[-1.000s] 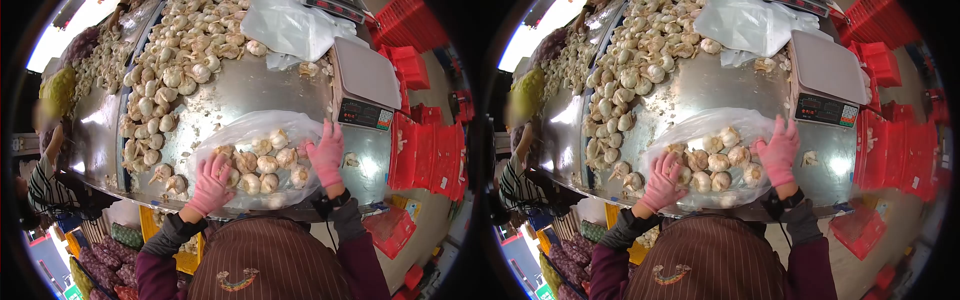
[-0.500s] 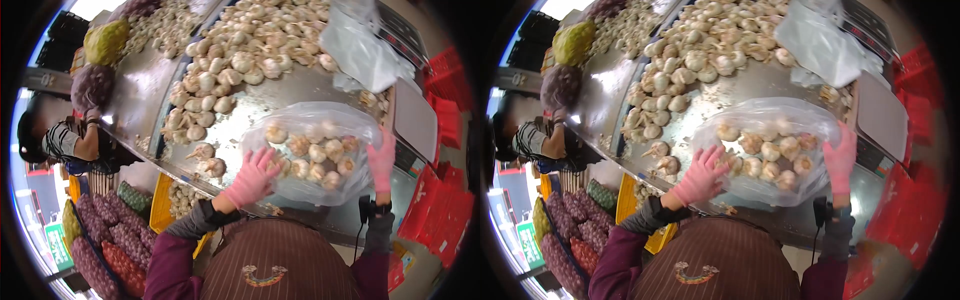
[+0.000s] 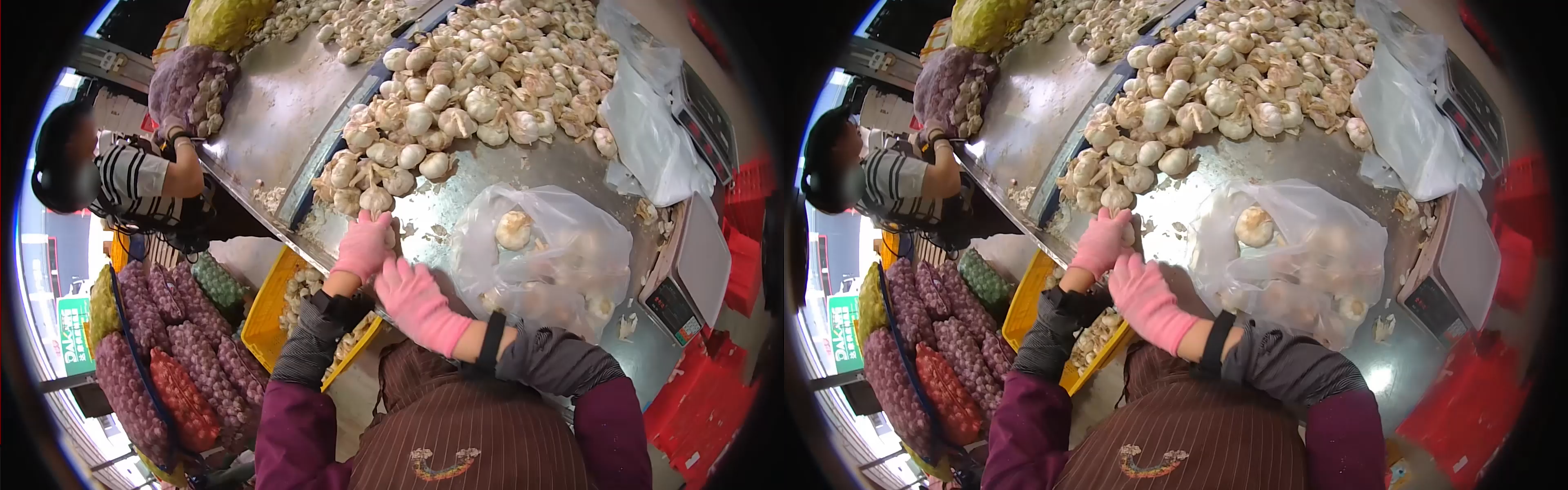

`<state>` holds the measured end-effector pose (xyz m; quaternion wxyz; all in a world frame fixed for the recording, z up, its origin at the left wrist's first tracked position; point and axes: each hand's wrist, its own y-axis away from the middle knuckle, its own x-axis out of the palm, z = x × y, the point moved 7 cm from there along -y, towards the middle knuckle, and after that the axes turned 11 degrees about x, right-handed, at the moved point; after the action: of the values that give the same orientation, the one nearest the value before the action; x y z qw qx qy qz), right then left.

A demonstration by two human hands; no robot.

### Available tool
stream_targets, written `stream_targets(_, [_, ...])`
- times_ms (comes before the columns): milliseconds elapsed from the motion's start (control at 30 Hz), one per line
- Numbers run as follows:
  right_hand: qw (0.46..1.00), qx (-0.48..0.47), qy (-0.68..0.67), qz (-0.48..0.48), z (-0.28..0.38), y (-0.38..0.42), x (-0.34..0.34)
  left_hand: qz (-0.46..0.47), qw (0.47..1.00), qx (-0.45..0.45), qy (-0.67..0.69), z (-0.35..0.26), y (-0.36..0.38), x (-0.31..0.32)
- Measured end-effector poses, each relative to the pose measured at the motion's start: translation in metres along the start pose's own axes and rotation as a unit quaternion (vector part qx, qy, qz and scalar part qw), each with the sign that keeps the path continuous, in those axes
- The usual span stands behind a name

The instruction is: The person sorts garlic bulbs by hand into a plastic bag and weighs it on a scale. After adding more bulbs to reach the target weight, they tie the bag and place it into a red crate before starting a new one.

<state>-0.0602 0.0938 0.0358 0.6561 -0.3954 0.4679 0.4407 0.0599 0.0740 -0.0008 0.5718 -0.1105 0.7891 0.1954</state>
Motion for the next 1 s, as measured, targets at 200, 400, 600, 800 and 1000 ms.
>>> stream_targets(200, [0.956,-0.081,-0.02,0.282,-0.006,-0.038,0.024,-0.155,0.963,0.031,0.22,0.052,0.03,-0.018])
stream_targets(400, [0.967,-0.097,-0.202,0.125,-0.017,-0.024,0.011,-0.204,0.794,-0.067,0.569,0.052,0.063,-0.011])
stream_targets(600, [0.952,-0.139,-0.127,0.243,-0.01,-0.009,0.05,-0.154,0.154,0.009,0.976,0.028,0.069,0.009])
stream_targets(800, [0.938,-0.013,-0.263,0.224,-0.019,-0.03,0.056,-0.234,0.196,0.0,0.952,0.035,0.086,0.002])
stream_targets(1000, [0.274,0.295,-0.865,0.3,0.005,-0.016,0.018,-0.242,0.209,-0.035,0.947,0.018,0.093,-0.006])
